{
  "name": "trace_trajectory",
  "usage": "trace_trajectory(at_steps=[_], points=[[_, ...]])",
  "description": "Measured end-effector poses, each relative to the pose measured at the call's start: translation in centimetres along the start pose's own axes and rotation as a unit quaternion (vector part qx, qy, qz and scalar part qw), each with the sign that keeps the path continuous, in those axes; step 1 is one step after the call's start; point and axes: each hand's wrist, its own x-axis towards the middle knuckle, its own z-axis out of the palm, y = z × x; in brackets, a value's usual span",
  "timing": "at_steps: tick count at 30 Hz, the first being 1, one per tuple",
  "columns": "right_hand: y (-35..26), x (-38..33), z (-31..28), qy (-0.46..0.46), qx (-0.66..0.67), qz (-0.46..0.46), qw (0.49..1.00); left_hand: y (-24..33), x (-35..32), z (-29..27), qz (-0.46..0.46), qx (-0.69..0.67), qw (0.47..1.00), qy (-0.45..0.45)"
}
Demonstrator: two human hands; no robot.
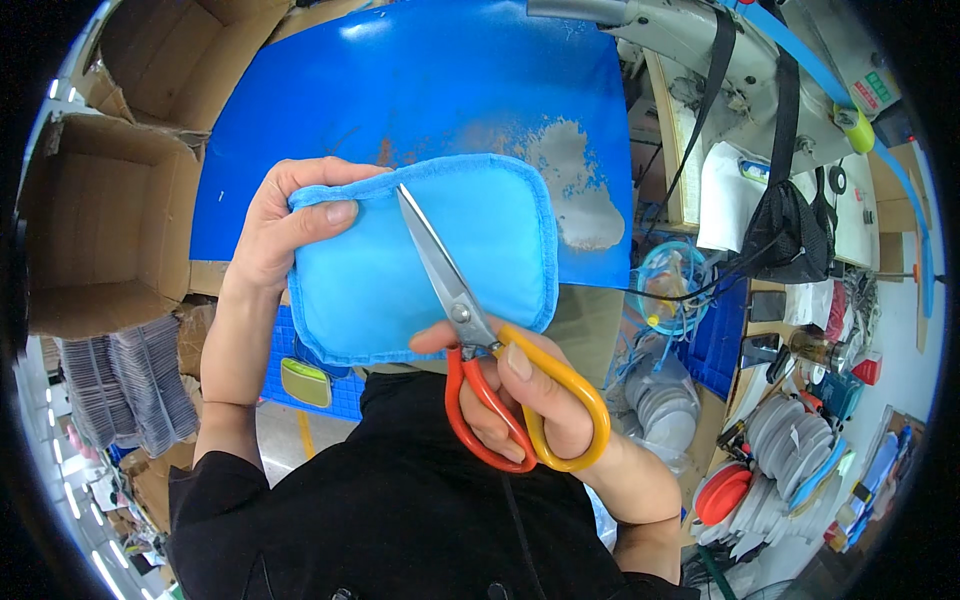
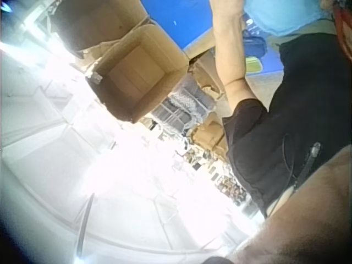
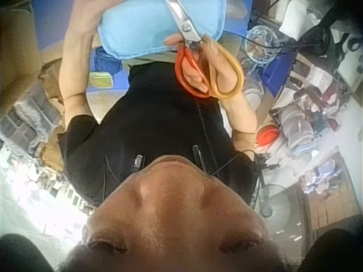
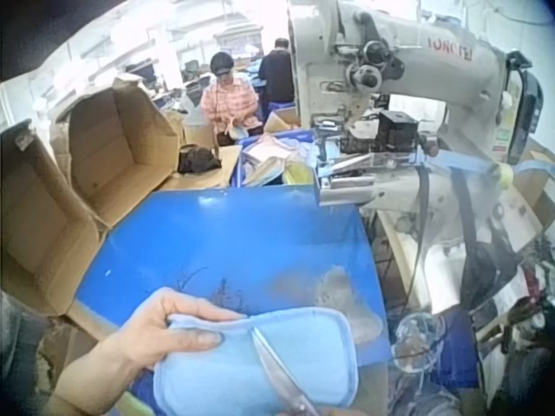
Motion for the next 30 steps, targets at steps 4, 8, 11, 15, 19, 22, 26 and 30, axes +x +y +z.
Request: trace_trajectory(at_steps=[4,8,11,15,19,22,26,30], points=[[0.0,0.2,-0.1,-0.001,-0.001,0.000,1.000,0.1,0.0,0.1,0.001,0.007,1.000,0.000],[0.0,0.1,-0.2,-0.002,-0.002,0.000,1.000,0.1,0.1,0.2,0.001,0.007,1.000,-0.004],[0.0,0.0,-0.2,-0.005,0.008,0.000,1.000,0.1,0.1,0.1,0.004,0.011,1.000,-0.006],[-0.2,0.0,-0.1,0.000,0.011,0.006,1.000,0.4,-0.1,-0.1,-0.001,0.031,0.999,-0.013],[0.0,-0.1,-0.1,-0.003,0.026,0.004,1.000,0.5,-0.1,0.0,0.005,0.055,0.998,-0.024],[-0.1,-0.2,-0.1,0.006,-0.031,0.005,0.999,0.8,-0.3,0.1,-0.004,0.079,0.996,-0.027],[-0.4,0.1,-0.3,0.012,-0.054,0.006,0.998,0.4,-0.1,0.5,-0.013,0.022,1.000,-0.010],[-0.1,-0.2,-0.1,0.022,0.009,-0.009,1.000,-0.4,0.4,0.4,-0.025,-0.053,0.998,0.007]])
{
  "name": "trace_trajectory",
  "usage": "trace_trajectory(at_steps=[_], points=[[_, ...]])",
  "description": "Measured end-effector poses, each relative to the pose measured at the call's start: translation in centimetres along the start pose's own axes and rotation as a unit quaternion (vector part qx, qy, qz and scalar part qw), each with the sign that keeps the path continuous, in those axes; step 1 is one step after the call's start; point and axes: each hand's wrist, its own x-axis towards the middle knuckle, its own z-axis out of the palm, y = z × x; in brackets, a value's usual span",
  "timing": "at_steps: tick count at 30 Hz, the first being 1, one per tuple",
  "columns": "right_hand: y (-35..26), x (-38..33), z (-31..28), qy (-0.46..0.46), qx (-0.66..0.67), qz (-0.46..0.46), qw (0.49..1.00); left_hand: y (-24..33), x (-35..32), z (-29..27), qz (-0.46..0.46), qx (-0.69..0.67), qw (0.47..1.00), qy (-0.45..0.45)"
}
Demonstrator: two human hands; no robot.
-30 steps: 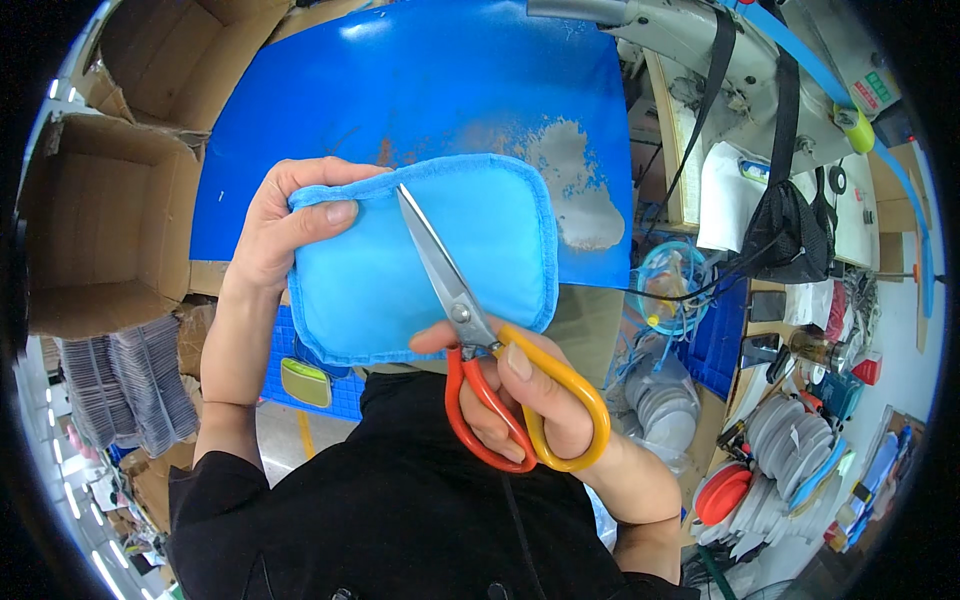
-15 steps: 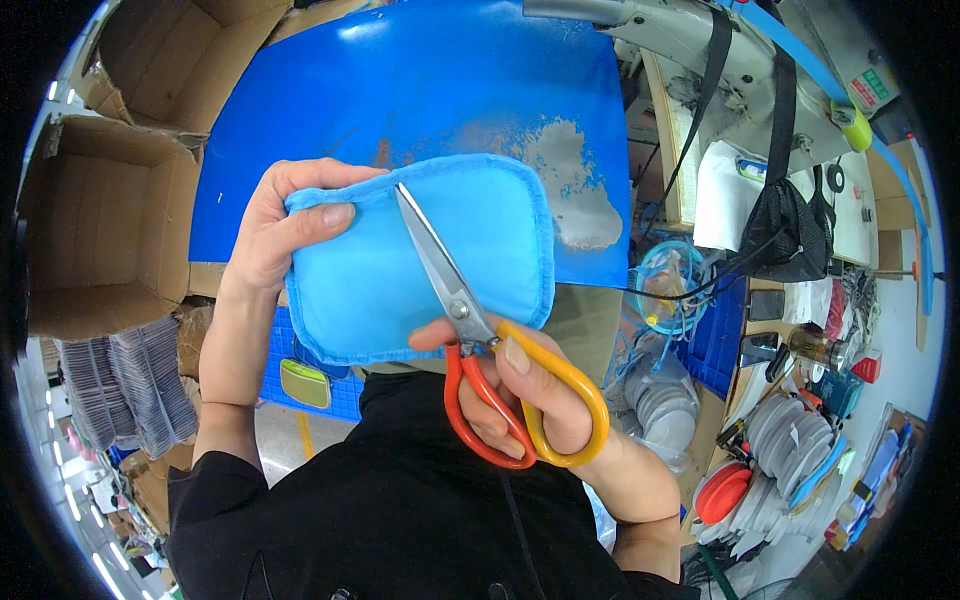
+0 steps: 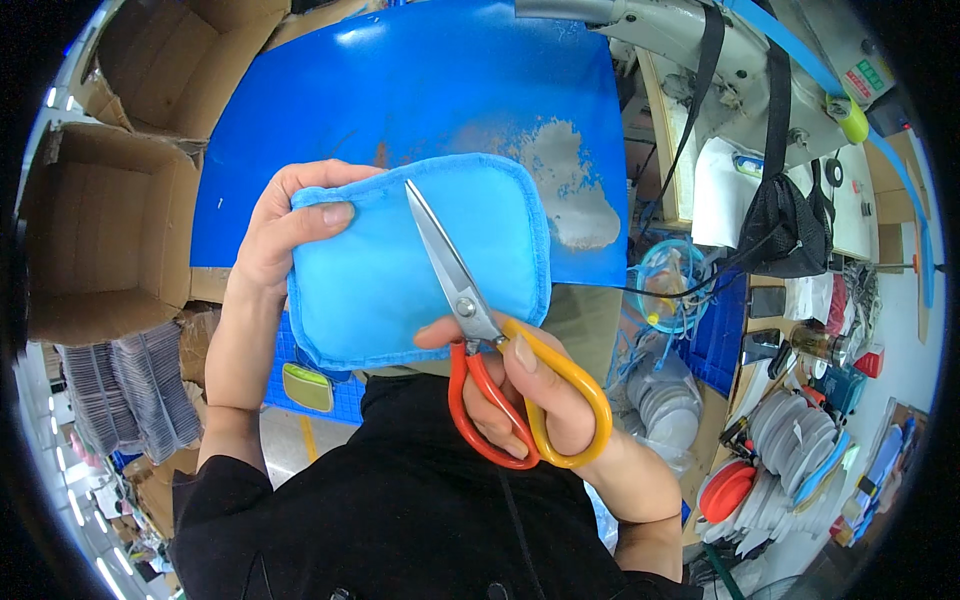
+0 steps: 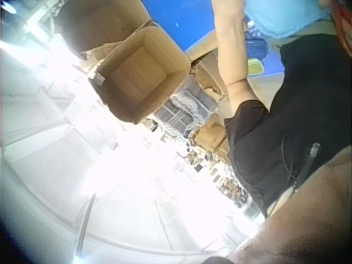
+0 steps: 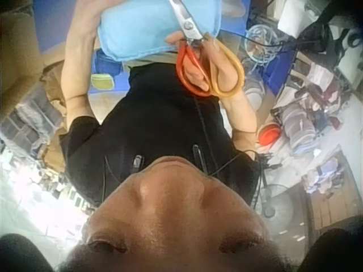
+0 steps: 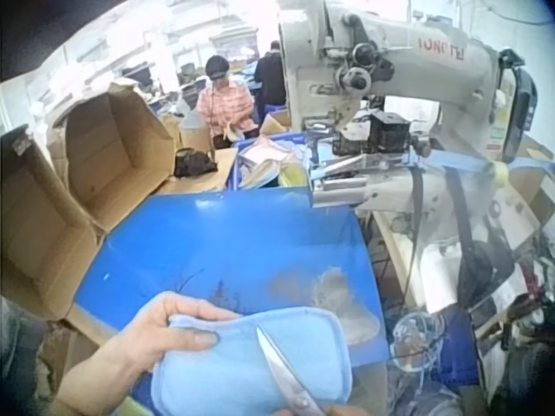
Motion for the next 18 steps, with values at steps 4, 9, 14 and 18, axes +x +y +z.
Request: trace_trajectory(at_steps=[4,9,14,18], points=[[-0.08,-0.18,-0.11,-0.016,-0.006,-0.010,1.000,-0.18,0.07,-0.19,-0.002,-0.002,1.000,-0.009],[0.08,0.00,-0.31,-0.012,-0.003,-0.010,1.000,-0.06,-0.04,0.02,0.002,-0.004,1.000,-0.006],[0.03,0.14,-0.31,-0.015,-0.011,-0.009,1.000,0.02,-0.04,0.00,0.002,0.001,1.000,-0.011],[0.01,0.11,-0.34,-0.020,-0.004,-0.009,1.000,-0.08,-0.03,-0.03,0.006,0.005,1.000,-0.015]])
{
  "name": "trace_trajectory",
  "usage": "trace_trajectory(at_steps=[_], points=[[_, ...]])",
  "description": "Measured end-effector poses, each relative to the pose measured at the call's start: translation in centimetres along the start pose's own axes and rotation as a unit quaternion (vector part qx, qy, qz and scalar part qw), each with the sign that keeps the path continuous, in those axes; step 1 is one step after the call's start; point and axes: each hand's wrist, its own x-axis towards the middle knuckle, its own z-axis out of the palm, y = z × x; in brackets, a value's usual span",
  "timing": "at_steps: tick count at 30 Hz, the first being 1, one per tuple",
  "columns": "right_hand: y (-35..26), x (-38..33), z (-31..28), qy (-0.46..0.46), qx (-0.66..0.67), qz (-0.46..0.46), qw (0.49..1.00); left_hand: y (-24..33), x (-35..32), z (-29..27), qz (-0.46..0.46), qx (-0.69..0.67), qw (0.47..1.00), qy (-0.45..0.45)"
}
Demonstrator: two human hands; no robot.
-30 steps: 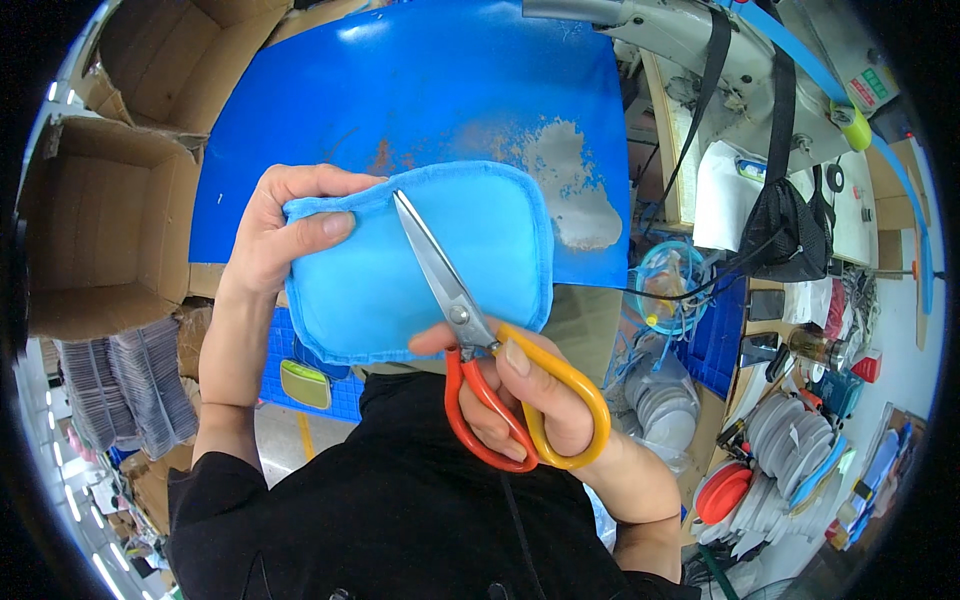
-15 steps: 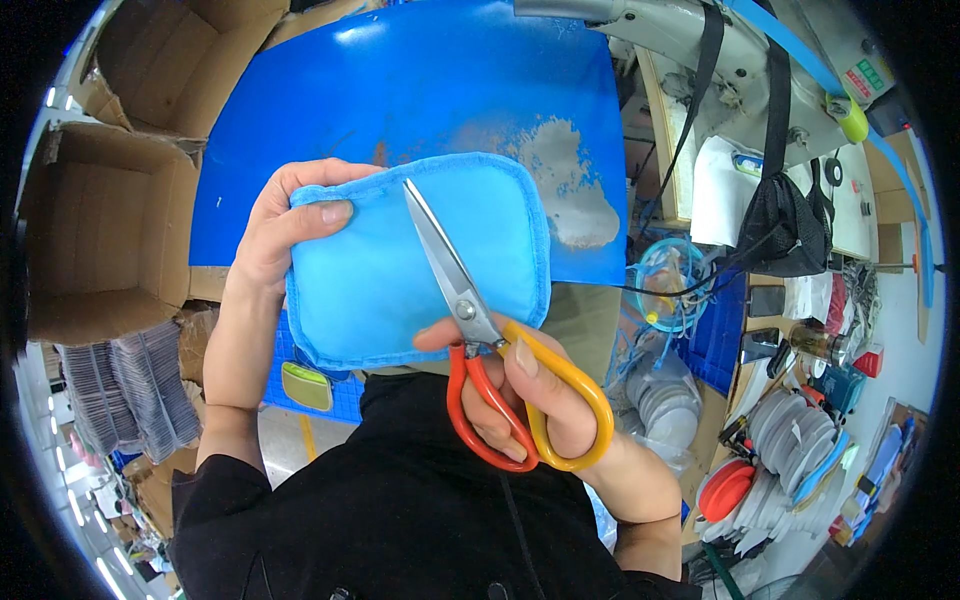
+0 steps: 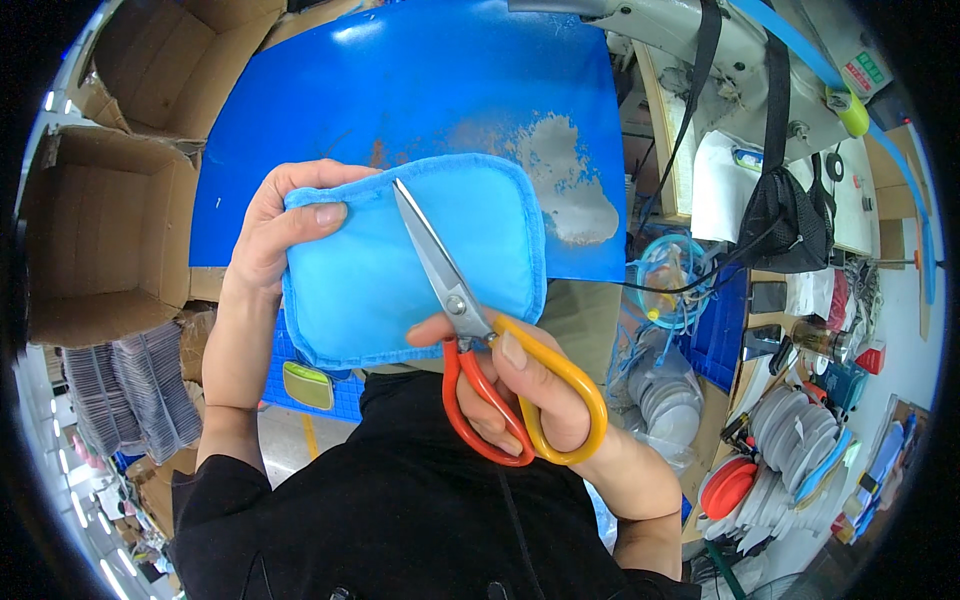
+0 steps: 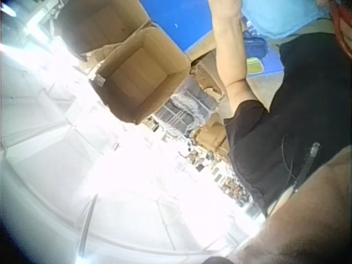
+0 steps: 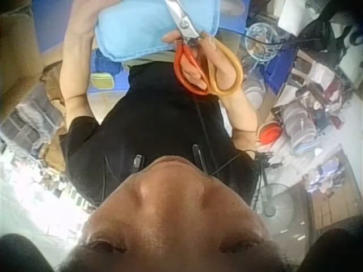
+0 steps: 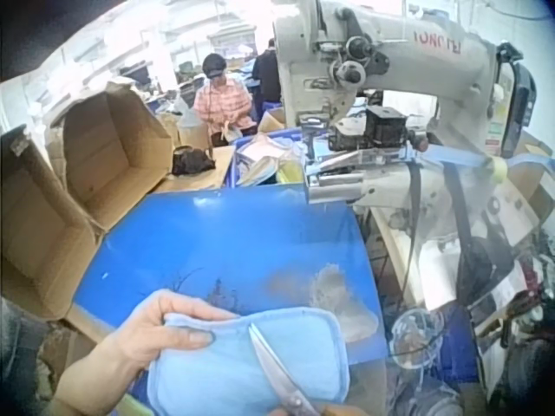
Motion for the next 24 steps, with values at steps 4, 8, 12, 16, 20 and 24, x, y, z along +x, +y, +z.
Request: trace_trajectory(at_steps=[4,8,12,16,20,24], points=[[-0.16,-0.01,0.12,0.001,0.003,0.008,1.000,0.09,-0.07,-0.03,-0.001,0.005,1.000,-0.006],[-0.24,-0.06,0.18,0.006,0.009,0.015,1.000,0.03,-0.09,0.17,0.000,0.000,1.000,-0.002],[-0.17,-0.06,0.14,0.008,0.006,0.011,1.000,0.08,-0.10,0.33,-0.008,-0.002,1.000,0.007],[-0.18,-0.10,0.15,0.008,0.004,0.010,1.000,0.28,-0.10,0.49,-0.006,-0.003,1.000,0.006],[-0.06,-0.03,0.12,0.010,0.005,0.010,1.000,0.33,-0.22,0.39,-0.008,-0.010,1.000,0.006],[-0.07,-0.06,0.12,0.009,0.000,0.007,1.000,0.33,-0.19,0.41,-0.011,-0.005,1.000,0.005]])
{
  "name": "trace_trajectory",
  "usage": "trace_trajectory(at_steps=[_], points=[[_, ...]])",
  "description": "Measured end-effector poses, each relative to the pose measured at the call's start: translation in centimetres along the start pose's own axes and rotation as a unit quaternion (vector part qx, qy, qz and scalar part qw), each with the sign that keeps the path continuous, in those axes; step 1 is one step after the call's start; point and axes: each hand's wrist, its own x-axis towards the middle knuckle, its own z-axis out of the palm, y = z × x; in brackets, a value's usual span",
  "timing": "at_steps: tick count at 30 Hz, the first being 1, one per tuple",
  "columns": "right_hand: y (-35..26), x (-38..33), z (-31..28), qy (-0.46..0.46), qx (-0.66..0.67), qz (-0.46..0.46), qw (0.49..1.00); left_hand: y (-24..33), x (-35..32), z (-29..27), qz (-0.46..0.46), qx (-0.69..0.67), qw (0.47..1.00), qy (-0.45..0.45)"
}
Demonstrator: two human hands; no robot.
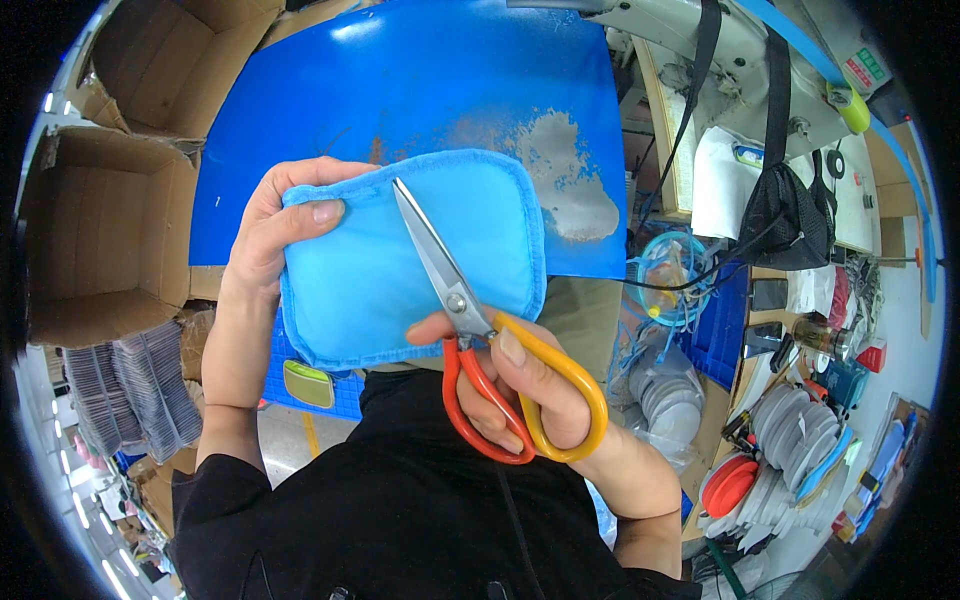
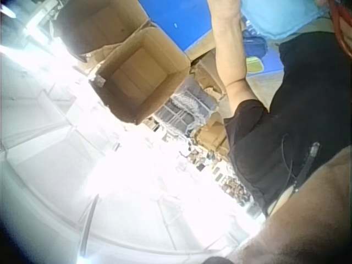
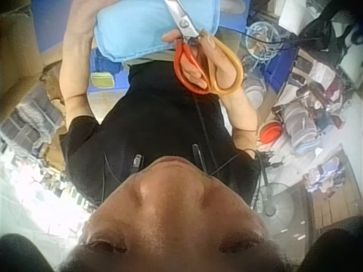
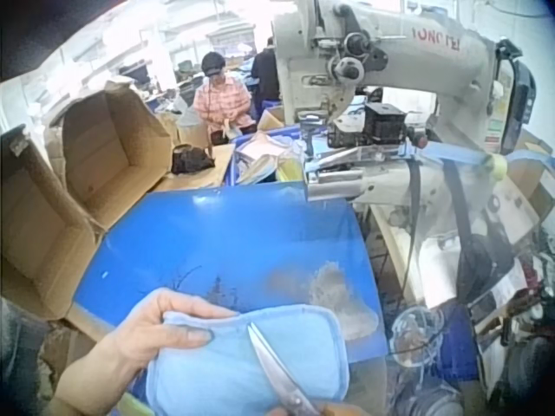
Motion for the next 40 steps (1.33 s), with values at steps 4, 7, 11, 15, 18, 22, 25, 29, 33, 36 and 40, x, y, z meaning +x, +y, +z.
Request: trace_trajectory(at_steps=[4,7,11,15,18,22,25,29,33,36,40], points=[[0.0,-0.1,0.0,-0.003,0.006,0.000,1.000,0.0,0.0,0.0,0.004,-0.004,1.000,-0.004],[0.0,-0.2,0.0,-0.008,0.008,-0.005,1.000,0.0,0.1,0.1,0.004,-0.004,1.000,-0.001],[-0.2,-0.1,0.2,0.000,-0.006,-0.002,1.000,0.1,-0.1,0.2,0.010,0.003,1.000,0.002],[-0.1,-0.1,0.0,-0.007,0.004,-0.005,1.000,0.0,0.0,0.1,0.015,0.008,1.000,0.000],[0.0,-0.1,0.0,-0.003,0.002,-0.003,1.000,0.2,0.0,0.1,0.010,0.021,1.000,-0.003],[-0.2,-0.3,0.3,-0.002,-0.009,-0.002,1.000,0.4,-0.3,0.0,0.000,0.043,0.999,-0.026],[-0.5,-0.5,0.0,-0.002,-0.032,0.014,0.999,0.6,-0.5,-0.2,0.026,0.080,0.995,-0.057],[-1.4,-0.7,0.0,0.023,-0.083,0.027,0.996,0.0,-0.1,-0.8,0.039,0.067,0.996,-0.045],[-0.9,-1.0,-2.2,0.128,-0.171,-0.145,0.966,-0.3,0.6,-1.3,0.026,-0.024,0.999,0.006],[-0.5,1.0,-9.7,0.367,-0.492,-0.117,0.781,-0.6,0.3,-1.4,0.014,-0.052,0.998,0.012],[0.4,3.3,-15.9,0.370,-0.703,-0.079,0.602,-1.1,0.8,-1.7,-0.013,-0.047,0.999,0.006]])
